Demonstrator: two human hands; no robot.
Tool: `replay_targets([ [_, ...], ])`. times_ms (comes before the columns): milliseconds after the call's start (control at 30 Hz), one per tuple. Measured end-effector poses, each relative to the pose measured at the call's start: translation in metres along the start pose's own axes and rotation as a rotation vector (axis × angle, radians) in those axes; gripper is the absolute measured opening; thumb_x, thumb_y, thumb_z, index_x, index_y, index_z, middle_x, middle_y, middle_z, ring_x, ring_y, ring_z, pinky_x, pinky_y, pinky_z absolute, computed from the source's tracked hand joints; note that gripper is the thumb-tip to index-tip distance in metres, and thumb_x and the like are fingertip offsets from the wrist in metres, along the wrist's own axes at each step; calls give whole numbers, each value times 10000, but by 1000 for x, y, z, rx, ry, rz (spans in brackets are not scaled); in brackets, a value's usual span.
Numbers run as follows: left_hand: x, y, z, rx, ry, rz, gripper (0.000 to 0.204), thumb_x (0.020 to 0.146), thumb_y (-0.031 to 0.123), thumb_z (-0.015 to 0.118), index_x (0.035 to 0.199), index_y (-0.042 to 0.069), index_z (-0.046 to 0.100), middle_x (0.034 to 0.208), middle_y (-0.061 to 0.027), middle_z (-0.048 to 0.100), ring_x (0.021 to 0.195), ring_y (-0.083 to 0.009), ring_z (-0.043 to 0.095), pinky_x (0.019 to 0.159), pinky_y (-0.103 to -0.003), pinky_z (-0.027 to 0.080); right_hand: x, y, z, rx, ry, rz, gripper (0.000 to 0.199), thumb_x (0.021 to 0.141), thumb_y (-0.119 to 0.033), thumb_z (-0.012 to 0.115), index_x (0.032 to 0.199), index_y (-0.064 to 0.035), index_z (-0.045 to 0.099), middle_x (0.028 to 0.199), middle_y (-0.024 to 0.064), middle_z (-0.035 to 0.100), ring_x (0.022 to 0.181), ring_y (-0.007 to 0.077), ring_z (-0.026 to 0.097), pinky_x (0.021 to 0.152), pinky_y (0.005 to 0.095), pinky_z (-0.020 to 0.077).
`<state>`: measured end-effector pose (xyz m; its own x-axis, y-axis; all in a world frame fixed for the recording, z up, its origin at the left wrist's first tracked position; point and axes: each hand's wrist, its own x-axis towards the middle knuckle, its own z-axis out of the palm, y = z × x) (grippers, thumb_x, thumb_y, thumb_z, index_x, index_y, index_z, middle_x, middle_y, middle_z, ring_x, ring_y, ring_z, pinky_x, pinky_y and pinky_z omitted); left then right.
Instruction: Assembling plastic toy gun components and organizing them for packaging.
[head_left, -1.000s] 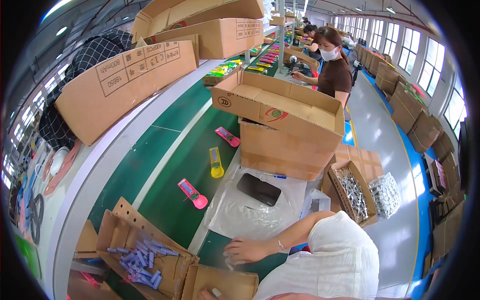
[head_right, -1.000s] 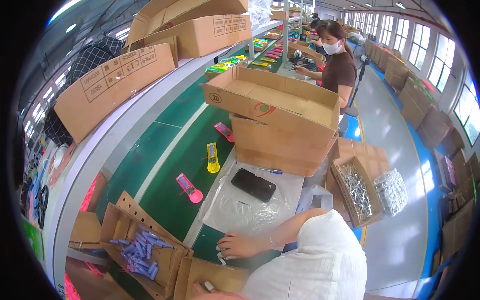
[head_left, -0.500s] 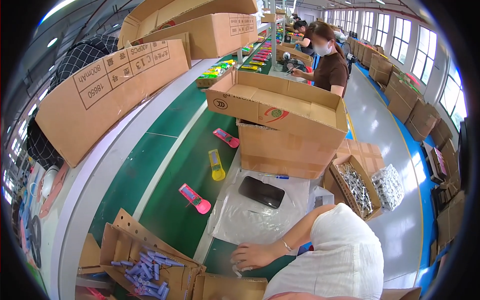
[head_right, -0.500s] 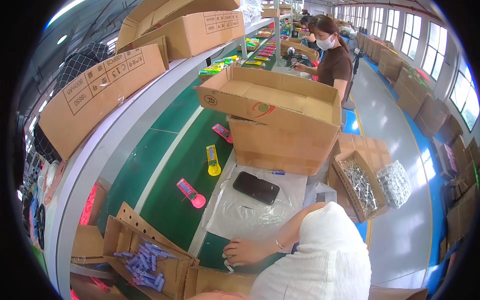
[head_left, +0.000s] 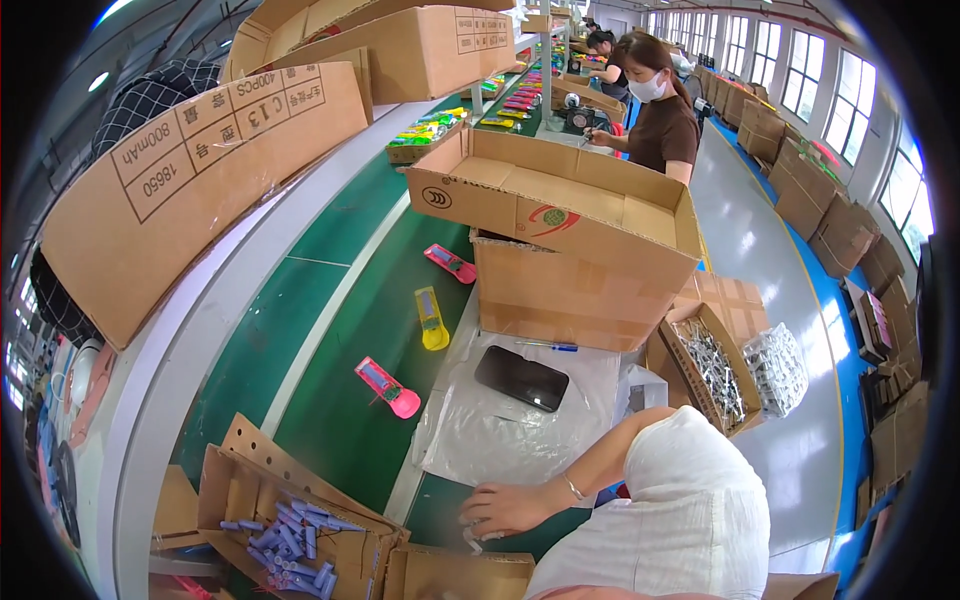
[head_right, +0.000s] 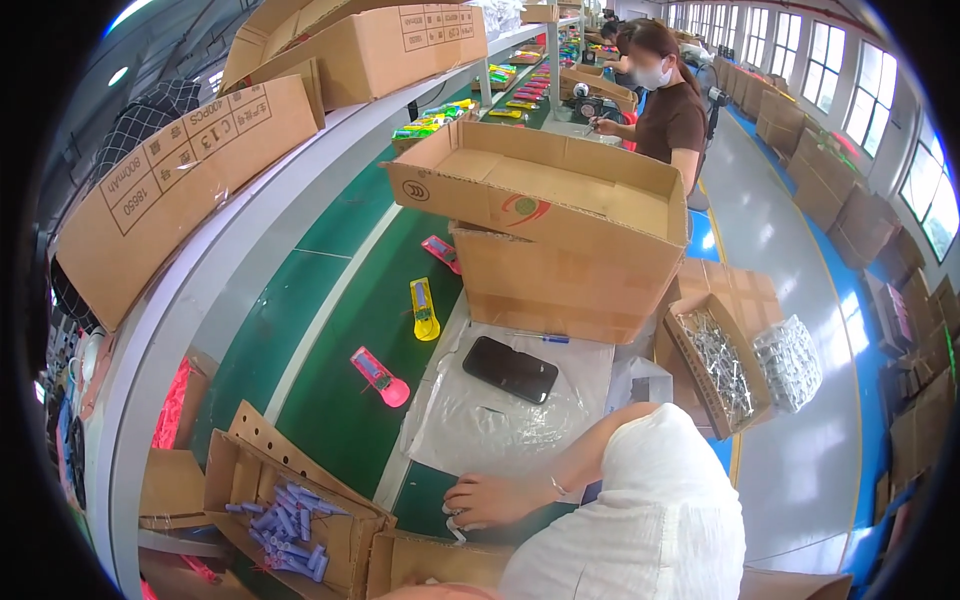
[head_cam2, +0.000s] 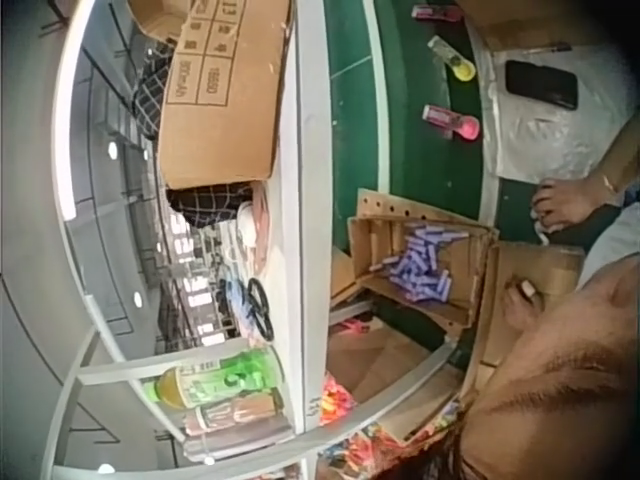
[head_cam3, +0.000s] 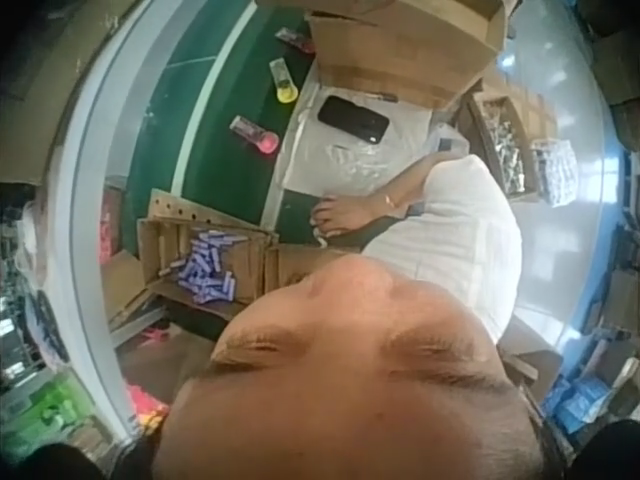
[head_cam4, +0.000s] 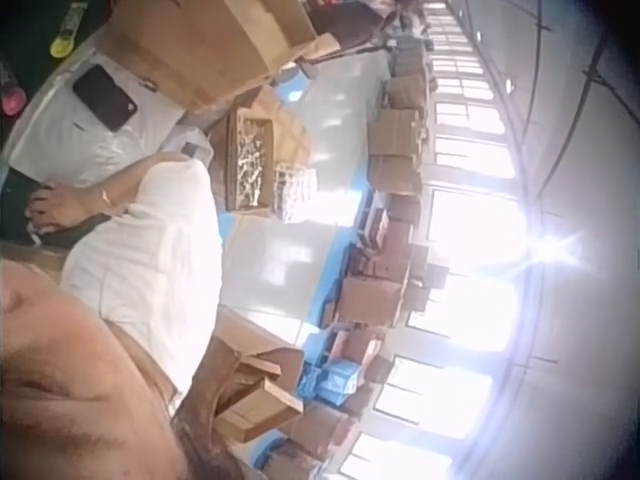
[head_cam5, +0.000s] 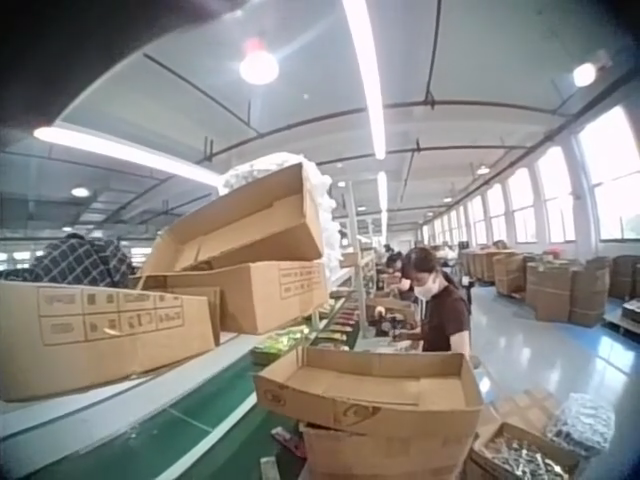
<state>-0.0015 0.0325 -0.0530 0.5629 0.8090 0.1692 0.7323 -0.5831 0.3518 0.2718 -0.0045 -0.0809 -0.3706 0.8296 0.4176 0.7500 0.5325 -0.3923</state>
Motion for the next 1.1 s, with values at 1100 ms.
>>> replay_targets([
  [1100, -4, 3, 0, 14, -211, -207, 354, 812, 246, 593, 1076, 39, 481, 1043, -207, 516, 938, -380, 524, 809, -471, 426, 1, -1, -3, 21, -7, 4, 243, 835, -226, 567, 1058, -129, 570, 1068, 86, 506, 1122, 257, 446, 932, 423, 342],
])
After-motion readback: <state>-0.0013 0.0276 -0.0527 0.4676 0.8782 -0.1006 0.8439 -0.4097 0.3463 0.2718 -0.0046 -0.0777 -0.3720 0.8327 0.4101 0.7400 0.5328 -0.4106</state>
